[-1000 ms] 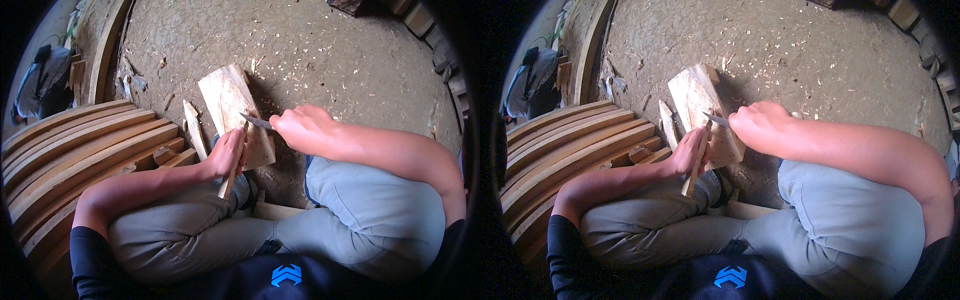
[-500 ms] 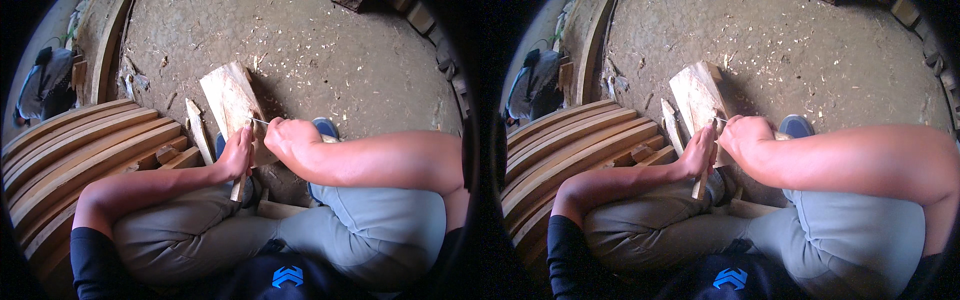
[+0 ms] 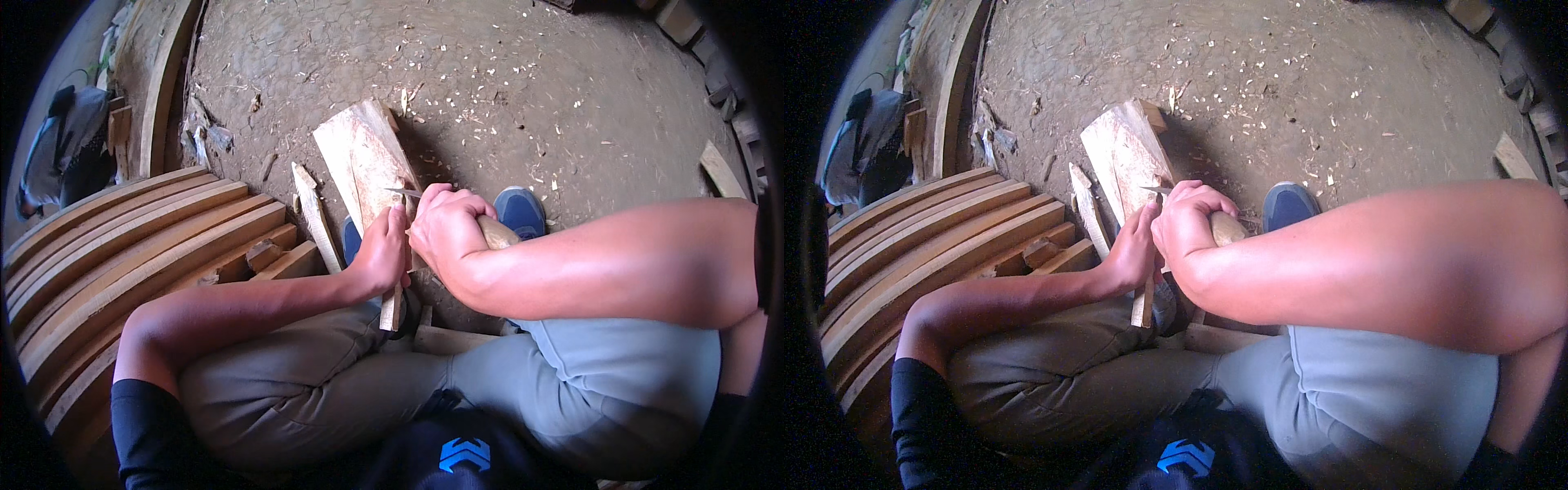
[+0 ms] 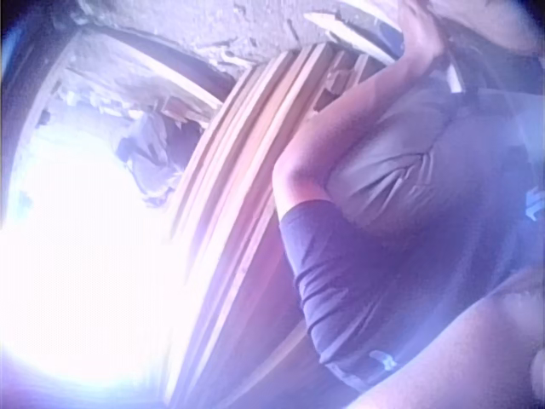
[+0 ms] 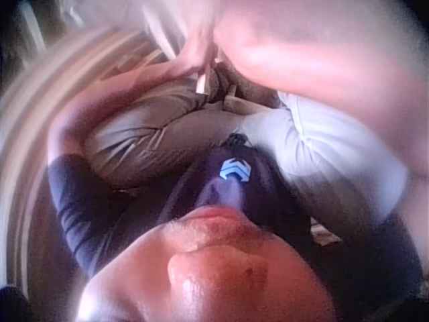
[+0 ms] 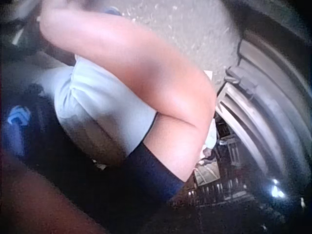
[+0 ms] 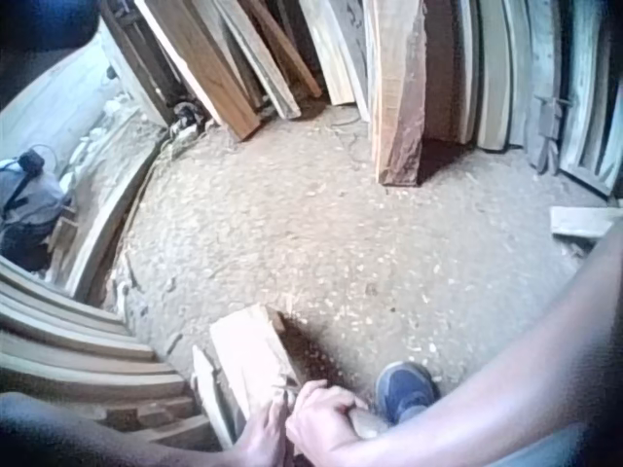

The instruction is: The person sits on the ground and uses a knife to carve a small piece of wood held against a larger block. They repeatedly shave and shape the wood, occasionally pausing to inspect the carved piece.

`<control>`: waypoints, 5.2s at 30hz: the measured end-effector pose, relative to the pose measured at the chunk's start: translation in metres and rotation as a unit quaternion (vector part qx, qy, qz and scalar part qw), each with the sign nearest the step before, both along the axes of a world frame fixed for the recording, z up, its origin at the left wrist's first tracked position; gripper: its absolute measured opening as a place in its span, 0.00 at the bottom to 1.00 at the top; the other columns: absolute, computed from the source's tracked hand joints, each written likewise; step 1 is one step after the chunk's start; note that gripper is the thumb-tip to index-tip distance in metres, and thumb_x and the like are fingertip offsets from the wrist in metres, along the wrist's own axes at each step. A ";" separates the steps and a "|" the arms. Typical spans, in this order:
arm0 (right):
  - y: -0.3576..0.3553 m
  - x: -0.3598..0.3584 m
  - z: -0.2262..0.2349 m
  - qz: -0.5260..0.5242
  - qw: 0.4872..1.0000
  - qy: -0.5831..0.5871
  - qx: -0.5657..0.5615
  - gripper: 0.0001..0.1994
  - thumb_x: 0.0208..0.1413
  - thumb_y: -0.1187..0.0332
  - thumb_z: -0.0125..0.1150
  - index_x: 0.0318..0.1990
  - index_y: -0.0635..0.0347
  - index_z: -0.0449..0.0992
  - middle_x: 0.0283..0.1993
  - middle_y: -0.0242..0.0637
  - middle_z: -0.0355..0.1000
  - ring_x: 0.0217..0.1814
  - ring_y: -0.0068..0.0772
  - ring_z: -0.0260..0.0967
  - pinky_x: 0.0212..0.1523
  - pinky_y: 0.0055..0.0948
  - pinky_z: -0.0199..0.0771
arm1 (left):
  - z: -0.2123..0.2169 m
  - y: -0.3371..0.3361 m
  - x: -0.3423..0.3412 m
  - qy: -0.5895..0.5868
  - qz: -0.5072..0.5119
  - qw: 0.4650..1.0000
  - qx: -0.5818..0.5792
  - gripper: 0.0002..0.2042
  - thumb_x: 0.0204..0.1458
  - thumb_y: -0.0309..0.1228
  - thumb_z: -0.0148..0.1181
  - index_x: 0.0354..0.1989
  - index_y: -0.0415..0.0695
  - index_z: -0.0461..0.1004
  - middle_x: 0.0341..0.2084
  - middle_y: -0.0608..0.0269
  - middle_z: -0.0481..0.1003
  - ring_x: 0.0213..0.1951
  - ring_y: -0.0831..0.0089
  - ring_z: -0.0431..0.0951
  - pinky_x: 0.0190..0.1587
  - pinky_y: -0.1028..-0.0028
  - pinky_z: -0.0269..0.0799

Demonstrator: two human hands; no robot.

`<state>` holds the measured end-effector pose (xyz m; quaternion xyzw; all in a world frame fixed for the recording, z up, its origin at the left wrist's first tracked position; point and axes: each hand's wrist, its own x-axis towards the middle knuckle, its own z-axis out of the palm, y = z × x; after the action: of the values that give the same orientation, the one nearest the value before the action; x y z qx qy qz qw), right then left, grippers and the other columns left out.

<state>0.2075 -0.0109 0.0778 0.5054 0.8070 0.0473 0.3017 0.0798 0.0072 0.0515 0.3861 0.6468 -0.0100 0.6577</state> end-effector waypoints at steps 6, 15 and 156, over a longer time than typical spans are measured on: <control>0.020 0.021 0.005 0.025 0.992 0.118 -0.042 0.11 0.53 0.71 0.59 0.42 0.66 0.75 0.29 0.39 0.76 0.28 0.36 0.77 0.19 0.43 0.73 | -0.009 -0.001 -0.015 -0.051 -0.010 0.999 0.002 0.22 0.70 0.49 0.29 0.41 0.41 0.62 0.13 0.58 0.65 0.12 0.66 0.67 0.16 0.69 0.67; 0.072 0.079 0.011 -0.292 0.730 0.598 -0.155 0.19 0.59 0.58 0.59 0.39 0.72 0.74 0.32 0.54 0.77 0.28 0.41 0.78 0.25 0.36 0.76 | 0.022 0.020 -0.022 -0.148 -0.089 0.981 0.092 0.22 0.70 0.50 0.32 0.41 0.42 0.62 0.14 0.60 0.65 0.13 0.71 0.67 0.17 0.71 0.67; 0.117 0.089 0.035 -0.367 0.348 0.833 -0.224 0.22 0.57 0.65 0.70 0.53 0.62 0.67 0.30 0.27 0.72 0.16 0.09 0.57 0.15 0.15 0.59 | 0.066 0.083 -0.002 -0.206 -0.077 0.951 0.217 0.11 0.66 0.31 0.49 0.51 0.41 0.58 0.27 0.61 0.68 0.17 0.72 0.73 0.17 0.73 0.71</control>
<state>0.2969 0.1063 0.1129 0.4443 0.3577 -0.6956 -0.4368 0.0776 0.0905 0.1174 0.5617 0.4520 0.1592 0.6744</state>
